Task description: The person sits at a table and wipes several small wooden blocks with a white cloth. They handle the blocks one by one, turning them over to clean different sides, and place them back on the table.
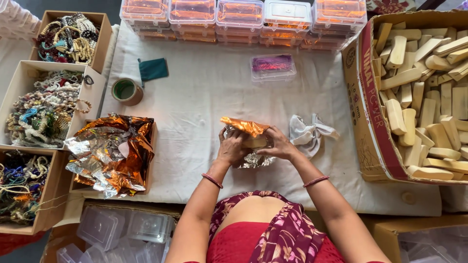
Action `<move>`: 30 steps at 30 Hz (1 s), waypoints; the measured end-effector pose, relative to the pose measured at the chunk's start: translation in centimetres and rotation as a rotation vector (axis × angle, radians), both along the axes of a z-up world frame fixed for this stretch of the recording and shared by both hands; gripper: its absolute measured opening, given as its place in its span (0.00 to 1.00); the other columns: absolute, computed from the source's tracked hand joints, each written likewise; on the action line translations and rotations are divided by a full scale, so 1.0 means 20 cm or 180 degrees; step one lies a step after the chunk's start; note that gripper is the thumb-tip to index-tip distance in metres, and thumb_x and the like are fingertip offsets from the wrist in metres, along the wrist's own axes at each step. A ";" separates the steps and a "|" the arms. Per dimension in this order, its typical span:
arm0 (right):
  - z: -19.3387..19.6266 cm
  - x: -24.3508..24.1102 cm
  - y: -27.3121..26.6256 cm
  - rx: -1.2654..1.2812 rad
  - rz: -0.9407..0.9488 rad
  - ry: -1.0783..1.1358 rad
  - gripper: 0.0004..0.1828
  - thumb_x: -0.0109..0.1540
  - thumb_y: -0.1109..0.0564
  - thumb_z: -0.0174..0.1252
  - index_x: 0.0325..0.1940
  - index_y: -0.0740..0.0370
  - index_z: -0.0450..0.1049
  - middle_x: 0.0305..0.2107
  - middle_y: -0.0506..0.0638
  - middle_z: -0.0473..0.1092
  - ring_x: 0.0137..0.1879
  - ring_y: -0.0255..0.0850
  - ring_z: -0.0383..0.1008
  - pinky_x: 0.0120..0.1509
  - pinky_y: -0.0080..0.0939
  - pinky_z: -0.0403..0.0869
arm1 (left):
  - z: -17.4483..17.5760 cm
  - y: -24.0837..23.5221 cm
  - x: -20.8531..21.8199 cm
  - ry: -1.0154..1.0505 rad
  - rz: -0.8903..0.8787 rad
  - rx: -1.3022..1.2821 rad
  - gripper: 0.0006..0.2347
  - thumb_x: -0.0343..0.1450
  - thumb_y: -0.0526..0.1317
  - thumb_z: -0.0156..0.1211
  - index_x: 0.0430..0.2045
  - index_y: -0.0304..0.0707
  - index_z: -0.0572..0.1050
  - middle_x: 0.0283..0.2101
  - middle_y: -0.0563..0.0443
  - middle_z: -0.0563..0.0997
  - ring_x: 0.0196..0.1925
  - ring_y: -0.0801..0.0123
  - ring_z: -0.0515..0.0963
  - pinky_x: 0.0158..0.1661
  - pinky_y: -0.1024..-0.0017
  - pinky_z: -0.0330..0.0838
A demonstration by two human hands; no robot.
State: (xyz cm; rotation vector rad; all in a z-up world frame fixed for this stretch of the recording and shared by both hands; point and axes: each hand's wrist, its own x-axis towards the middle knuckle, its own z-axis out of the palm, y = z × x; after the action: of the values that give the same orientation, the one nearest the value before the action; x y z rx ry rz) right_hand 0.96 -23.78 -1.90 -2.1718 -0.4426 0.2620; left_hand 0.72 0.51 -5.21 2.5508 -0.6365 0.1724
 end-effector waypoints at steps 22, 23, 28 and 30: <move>-0.01 -0.12 0.02 -0.0833 0.0221 -0.0217 0.59 0.43 0.36 0.79 0.70 0.61 0.61 0.64 0.63 0.58 0.72 0.62 0.57 0.74 0.56 0.61 | -0.21 -0.03 -0.01 0.0547 0.0010 0.0222 0.32 0.56 0.56 0.75 0.54 0.45 0.76 0.54 0.48 0.79 0.64 0.57 0.71 0.65 0.48 0.53; 0.01 -0.12 0.02 -0.0688 0.0233 -0.0296 0.62 0.42 0.36 0.79 0.71 0.63 0.59 0.65 0.64 0.57 0.72 0.63 0.56 0.74 0.56 0.61 | -0.25 -0.03 0.00 0.0881 0.0033 0.0415 0.30 0.61 0.60 0.72 0.55 0.46 0.77 0.56 0.48 0.80 0.65 0.58 0.73 0.70 0.50 0.54; 0.04 -0.13 0.01 -0.0468 0.0574 -0.0434 0.62 0.39 0.39 0.81 0.68 0.65 0.60 0.66 0.68 0.53 0.71 0.67 0.52 0.71 0.59 0.59 | -0.10 -0.04 -0.02 0.0464 0.0157 0.0179 0.37 0.55 0.58 0.74 0.59 0.46 0.72 0.61 0.43 0.74 0.68 0.54 0.65 0.65 0.46 0.48; -0.04 -0.11 0.00 -0.0632 0.0503 -0.0457 0.40 0.42 0.48 0.78 0.53 0.61 0.72 0.64 0.65 0.58 0.69 0.64 0.58 0.70 0.56 0.64 | -0.03 -0.03 -0.02 0.0489 0.0166 0.0297 0.40 0.54 0.60 0.74 0.62 0.45 0.69 0.62 0.44 0.73 0.69 0.55 0.62 0.66 0.44 0.44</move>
State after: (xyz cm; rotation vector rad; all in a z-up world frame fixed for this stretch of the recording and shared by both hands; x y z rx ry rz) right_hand -1.30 -23.85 -2.69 -2.3620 -0.6968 0.2462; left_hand 0.32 -0.17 -5.84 2.6401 -0.5307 -0.0365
